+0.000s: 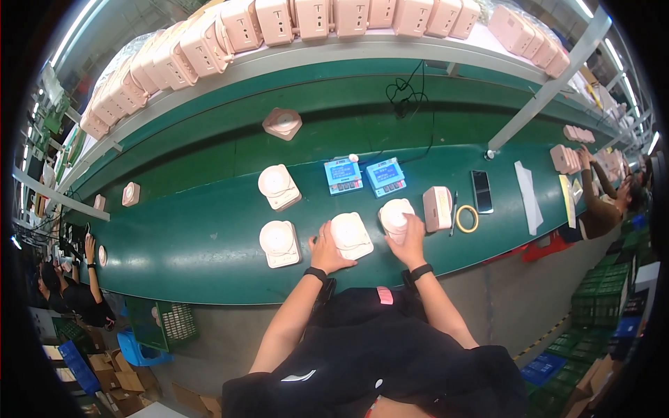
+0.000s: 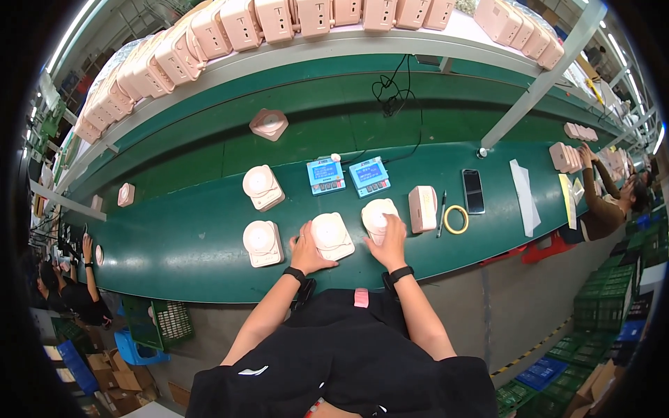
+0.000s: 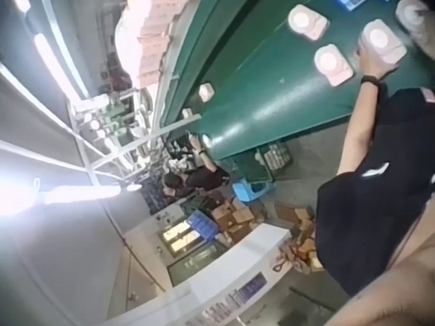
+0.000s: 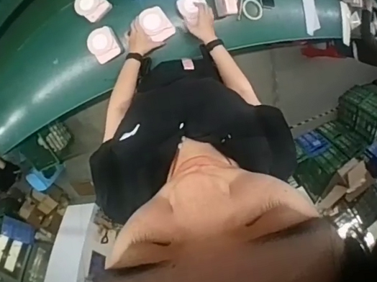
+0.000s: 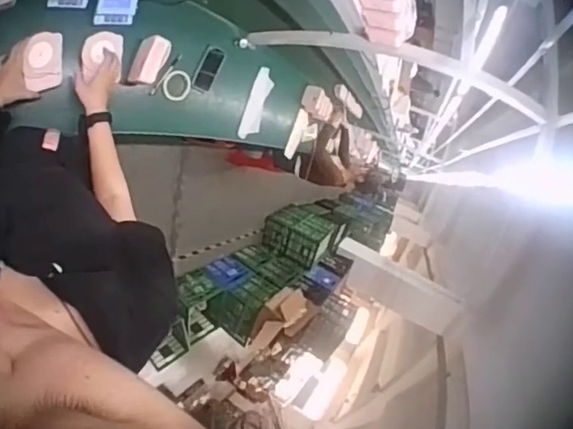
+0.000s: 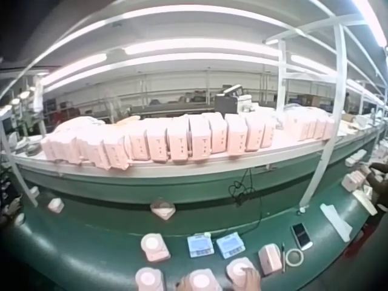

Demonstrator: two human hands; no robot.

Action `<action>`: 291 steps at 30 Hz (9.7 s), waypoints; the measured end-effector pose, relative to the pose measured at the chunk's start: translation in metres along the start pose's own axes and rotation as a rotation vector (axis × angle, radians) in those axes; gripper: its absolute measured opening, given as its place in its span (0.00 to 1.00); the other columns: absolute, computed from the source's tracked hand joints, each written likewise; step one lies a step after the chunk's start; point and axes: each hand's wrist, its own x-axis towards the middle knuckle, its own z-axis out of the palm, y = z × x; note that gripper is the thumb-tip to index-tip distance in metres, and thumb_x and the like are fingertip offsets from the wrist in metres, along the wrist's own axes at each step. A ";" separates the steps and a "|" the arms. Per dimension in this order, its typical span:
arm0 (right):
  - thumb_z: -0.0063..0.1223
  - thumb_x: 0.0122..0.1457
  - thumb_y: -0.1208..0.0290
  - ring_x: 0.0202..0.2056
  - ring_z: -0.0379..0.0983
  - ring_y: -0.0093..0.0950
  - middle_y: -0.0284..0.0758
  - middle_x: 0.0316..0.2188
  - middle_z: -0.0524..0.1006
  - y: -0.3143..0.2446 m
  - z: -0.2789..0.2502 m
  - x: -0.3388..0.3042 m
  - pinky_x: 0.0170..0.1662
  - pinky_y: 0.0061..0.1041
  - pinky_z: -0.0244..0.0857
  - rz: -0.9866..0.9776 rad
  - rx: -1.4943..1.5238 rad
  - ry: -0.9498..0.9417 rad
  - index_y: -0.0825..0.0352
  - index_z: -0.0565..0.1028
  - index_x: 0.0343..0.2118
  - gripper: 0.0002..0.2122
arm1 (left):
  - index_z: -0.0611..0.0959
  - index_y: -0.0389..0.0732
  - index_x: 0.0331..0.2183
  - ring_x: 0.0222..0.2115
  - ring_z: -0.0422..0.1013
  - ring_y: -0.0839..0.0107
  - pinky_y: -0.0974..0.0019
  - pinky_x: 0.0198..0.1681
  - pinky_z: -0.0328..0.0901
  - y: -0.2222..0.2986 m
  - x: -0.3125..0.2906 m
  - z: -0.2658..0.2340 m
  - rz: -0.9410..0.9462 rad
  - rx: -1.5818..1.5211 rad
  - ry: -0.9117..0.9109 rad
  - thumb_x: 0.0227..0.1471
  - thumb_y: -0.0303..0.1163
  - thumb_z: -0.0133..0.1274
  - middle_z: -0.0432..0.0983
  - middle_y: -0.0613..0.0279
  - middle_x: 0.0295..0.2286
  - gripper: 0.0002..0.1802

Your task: The person picks up pink electronic devices from a table, presses them against a testing machine, and places them onto a shelf. The person also handles a roll of tape and moves the devices around on the work surface.

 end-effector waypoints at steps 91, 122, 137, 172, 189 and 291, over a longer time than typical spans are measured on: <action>0.67 0.35 0.54 0.40 0.70 0.47 0.46 0.45 0.63 -0.041 0.056 -0.009 0.41 0.38 0.68 0.062 -0.016 -0.550 0.52 0.48 0.59 0.48 | 0.70 0.31 0.50 0.56 0.53 0.44 0.55 0.50 0.61 -0.122 0.090 -0.127 -0.986 0.171 -0.019 0.35 0.69 0.52 0.48 0.32 0.56 0.53; 0.69 0.32 0.52 0.45 0.68 0.45 0.49 0.48 0.62 -0.034 0.057 0.000 0.44 0.37 0.66 0.112 0.020 -0.616 0.55 0.45 0.60 0.53 | 0.72 0.30 0.47 0.55 0.55 0.44 0.54 0.55 0.56 -0.142 0.082 -0.131 -1.004 -0.218 0.225 0.40 0.55 0.53 0.63 0.36 0.50 0.41; 0.68 0.34 0.53 0.45 0.67 0.46 0.47 0.48 0.61 -0.034 0.057 -0.001 0.45 0.37 0.66 0.118 0.015 -0.623 0.49 0.45 0.60 0.51 | 0.79 0.33 0.38 0.45 0.69 0.55 0.64 0.47 0.64 -0.249 0.097 -0.108 -0.568 -0.040 -0.042 0.41 0.40 0.49 0.72 0.41 0.41 0.24; 0.67 0.30 0.58 0.44 0.62 0.45 0.47 0.47 0.59 -0.062 0.062 -0.030 0.43 0.42 0.62 -0.091 -0.090 -0.296 0.60 0.50 0.60 0.50 | 0.77 0.36 0.39 0.24 0.66 0.77 0.74 0.27 0.64 -0.090 -0.067 0.025 -0.114 -0.537 -0.020 0.46 0.24 0.55 0.70 0.64 0.26 0.14; 0.68 0.28 0.65 0.48 0.62 0.40 0.46 0.44 0.64 0.007 0.001 0.012 0.53 0.32 0.56 -0.049 0.697 -0.065 0.68 0.60 0.55 0.45 | 0.77 0.36 0.37 0.24 0.66 0.78 0.75 0.26 0.64 -0.088 -0.067 0.025 -0.155 -0.555 -0.011 0.44 0.23 0.56 0.70 0.65 0.25 0.14; 0.50 0.52 0.80 0.42 0.70 0.38 0.40 0.38 0.75 0.194 -0.098 0.018 0.54 0.35 0.54 0.381 -0.072 0.272 0.68 0.70 0.35 0.07 | 0.72 0.34 0.45 0.44 0.66 0.48 0.51 0.50 0.61 -0.163 -0.122 -0.107 -1.111 0.313 0.398 0.17 0.46 0.70 0.70 0.44 0.41 0.49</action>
